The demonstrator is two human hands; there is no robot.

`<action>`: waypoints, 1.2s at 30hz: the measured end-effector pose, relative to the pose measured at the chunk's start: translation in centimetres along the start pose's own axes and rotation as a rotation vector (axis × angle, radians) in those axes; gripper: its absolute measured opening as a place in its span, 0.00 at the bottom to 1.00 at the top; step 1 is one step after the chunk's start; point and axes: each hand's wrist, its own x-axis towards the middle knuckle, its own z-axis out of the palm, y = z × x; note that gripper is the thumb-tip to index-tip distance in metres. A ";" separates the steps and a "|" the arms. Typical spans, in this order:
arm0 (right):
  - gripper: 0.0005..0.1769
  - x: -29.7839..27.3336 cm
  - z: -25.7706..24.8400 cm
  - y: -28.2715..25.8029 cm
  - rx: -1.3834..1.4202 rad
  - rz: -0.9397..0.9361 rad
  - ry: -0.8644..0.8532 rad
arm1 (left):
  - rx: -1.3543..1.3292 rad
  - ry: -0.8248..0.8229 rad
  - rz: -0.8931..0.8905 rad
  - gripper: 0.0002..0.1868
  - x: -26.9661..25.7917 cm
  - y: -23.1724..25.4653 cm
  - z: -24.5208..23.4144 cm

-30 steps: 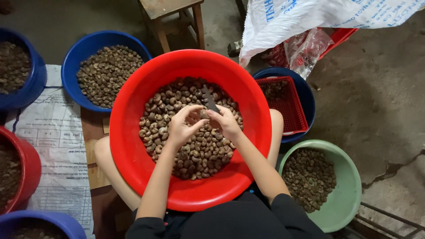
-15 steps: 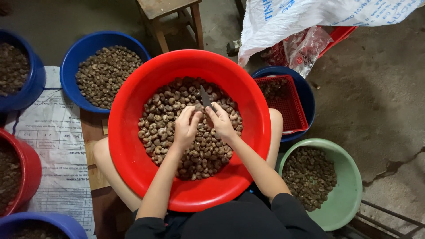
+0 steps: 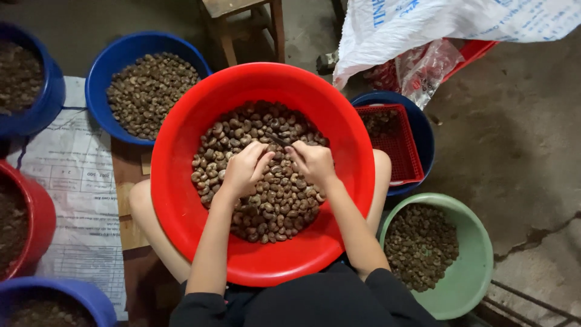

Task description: Manually peeling the outer skin from cashew nuts using a small knife.

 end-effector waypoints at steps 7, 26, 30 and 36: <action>0.14 -0.3 0.2 0.9 0.049 -0.040 0.031 | -0.197 0.048 -0.040 0.14 0.4 1.6 -0.9; 0.11 -0.2 0.7 0.2 0.114 0.079 0.029 | -0.128 -0.002 0.019 0.16 0.2 0.5 -2.1; 0.15 -0.9 2.7 -0.1 0.812 0.422 -0.018 | -0.076 -0.064 0.031 0.13 0.0 0.7 0.3; 0.09 -0.6 2.6 0.3 0.773 0.512 0.184 | -0.134 0.100 0.016 0.10 -0.5 -1.5 3.1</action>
